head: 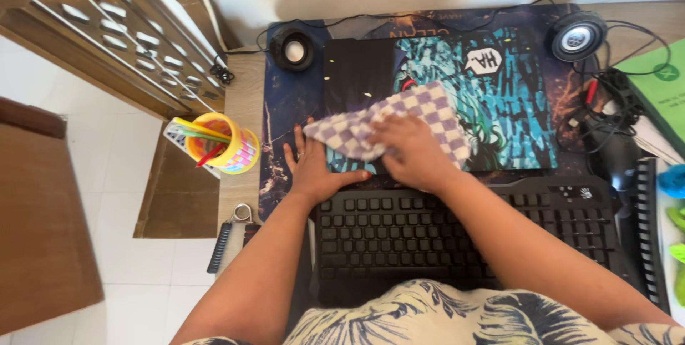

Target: The person wipes a desk surface and a large mousepad with a checkered cloth. They move a keyboard aside, wipe the exposed desk, then wipe the mousepad again before placing it back. The person also wipes a small black object and the desk edges.

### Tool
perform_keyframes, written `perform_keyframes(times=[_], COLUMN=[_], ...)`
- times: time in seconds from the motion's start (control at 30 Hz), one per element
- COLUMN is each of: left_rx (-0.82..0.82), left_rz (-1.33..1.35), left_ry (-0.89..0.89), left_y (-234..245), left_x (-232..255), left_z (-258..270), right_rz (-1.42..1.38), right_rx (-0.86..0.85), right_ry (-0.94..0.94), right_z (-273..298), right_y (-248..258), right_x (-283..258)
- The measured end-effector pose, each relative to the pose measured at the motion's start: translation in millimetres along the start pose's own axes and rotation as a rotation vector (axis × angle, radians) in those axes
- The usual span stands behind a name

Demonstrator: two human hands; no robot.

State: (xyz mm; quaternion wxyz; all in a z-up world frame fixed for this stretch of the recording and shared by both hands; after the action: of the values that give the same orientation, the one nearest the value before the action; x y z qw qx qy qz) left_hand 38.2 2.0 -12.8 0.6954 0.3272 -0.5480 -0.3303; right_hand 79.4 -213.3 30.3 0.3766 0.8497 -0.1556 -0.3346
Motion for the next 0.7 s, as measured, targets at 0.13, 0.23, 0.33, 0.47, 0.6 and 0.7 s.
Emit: perform_keyframes(times=[0.13,0.23,0.33,0.47,0.6,0.7], left_rx=[0.013,0.022,0.017,0.009,0.023,0.023], left_rz=[0.015,0.025,0.038,0.034,0.045,0.038], left_ry=[0.002,-0.009,-0.006,-0.002,-0.006,-0.005], left_y=[0,1,2,3,2,1], left_x=[0,0,1,4,2,0], left_z=[0,1,2,1,2,1], right_rz=[0.009,-0.019,0.175,0.281,0.204,-0.174], right_rx=[0.029,0.165,0.268,0.403,0.614,0.53], right_ry=[-0.134,-0.362,-0.605,-0.691,-0.808,-0.892], right_z=[-5,9,37,73,82,58], right_y=[6,31,61,93,105,79], right_x=[10,61,117,162,158,127])
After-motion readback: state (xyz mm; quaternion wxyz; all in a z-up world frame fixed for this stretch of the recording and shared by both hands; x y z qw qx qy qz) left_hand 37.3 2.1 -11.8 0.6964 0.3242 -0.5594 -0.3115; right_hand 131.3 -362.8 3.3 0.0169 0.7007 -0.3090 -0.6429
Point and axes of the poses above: each hand's wrist, its own z-axis away from the middle knuckle, its own y-axis out of the back of the hand, x = y × z, the point moved 4 cm from there along -z, towards the middle knuckle, and after that the axes turned 3 degrees about x, right-handed, at the moved point
